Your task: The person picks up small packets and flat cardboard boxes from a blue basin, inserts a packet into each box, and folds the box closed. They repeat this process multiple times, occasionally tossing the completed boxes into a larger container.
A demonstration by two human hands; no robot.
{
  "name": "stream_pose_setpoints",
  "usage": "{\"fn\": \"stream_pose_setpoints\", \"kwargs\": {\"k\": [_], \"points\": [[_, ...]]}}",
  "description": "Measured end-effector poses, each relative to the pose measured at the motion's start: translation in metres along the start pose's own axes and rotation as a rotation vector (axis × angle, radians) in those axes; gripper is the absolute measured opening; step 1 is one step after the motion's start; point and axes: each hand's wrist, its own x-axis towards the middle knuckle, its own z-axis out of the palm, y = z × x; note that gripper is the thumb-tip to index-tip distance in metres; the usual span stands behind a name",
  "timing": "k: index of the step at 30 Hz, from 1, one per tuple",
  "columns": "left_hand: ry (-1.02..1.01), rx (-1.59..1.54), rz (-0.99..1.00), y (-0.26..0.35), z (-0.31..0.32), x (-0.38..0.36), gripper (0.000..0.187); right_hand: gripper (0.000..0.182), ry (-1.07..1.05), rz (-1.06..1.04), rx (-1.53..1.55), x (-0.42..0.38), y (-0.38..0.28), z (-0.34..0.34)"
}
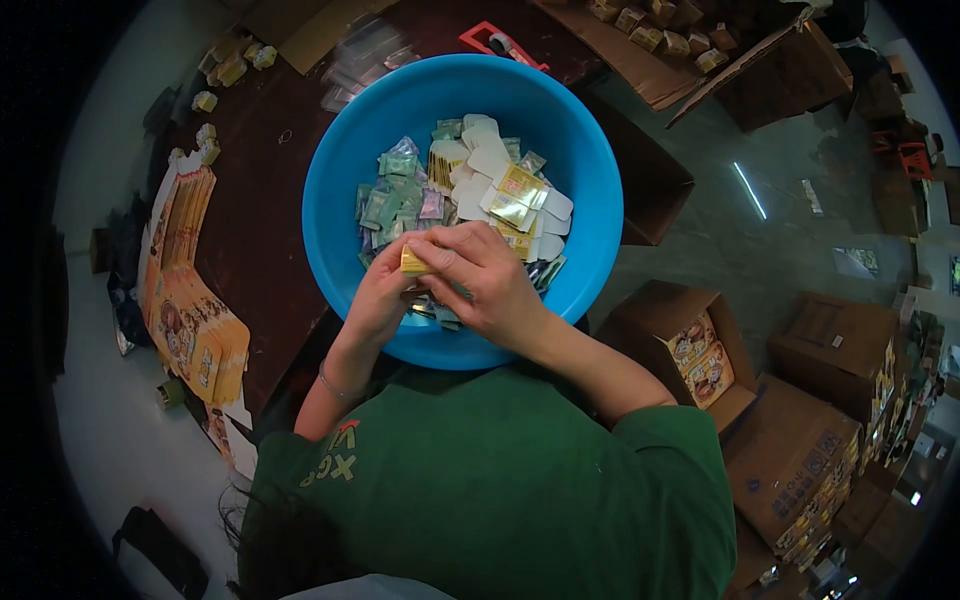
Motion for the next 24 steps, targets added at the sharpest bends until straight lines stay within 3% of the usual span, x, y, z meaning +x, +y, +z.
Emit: {"fn": "stream_pose_setpoints", "kwargs": {"k": [3,6,11,14,18,21,24], "points": [[-0.039,-0.316,-0.165,0.013,0.001,0.000,0.043,0.047,-0.004,-0.063,-0.080,0.001,0.007,0.004],[-0.261,-0.562,-0.110,0.021,-0.004,-0.004,0.058,0.049,-0.015,-0.107,-0.150,0.003,0.010,0.000],[-0.280,-0.406,-0.110,0.011,-0.011,-0.007,0.069,0.048,-0.054,-0.322,-0.389,0.005,0.009,-0.013],[-0.227,-0.430,-0.134,0.007,-0.008,-0.005,0.066,0.044,-0.091,-0.259,-0.184,0.010,0.016,-0.016],[-0.266,-0.534,-0.109,0.008,-0.004,-0.002,0.059,0.034,0.136,0.146,0.265,0.007,0.010,-0.003],[-0.241,-0.513,-0.053,0.002,-0.010,-0.002,0.058,0.034,0.137,0.088,0.226,0.006,0.012,0.003],[-0.232,-0.489,-0.098,0.001,-0.011,-0.004,0.057,0.029,0.129,-0.028,-0.010,0.006,0.015,0.004]]}}
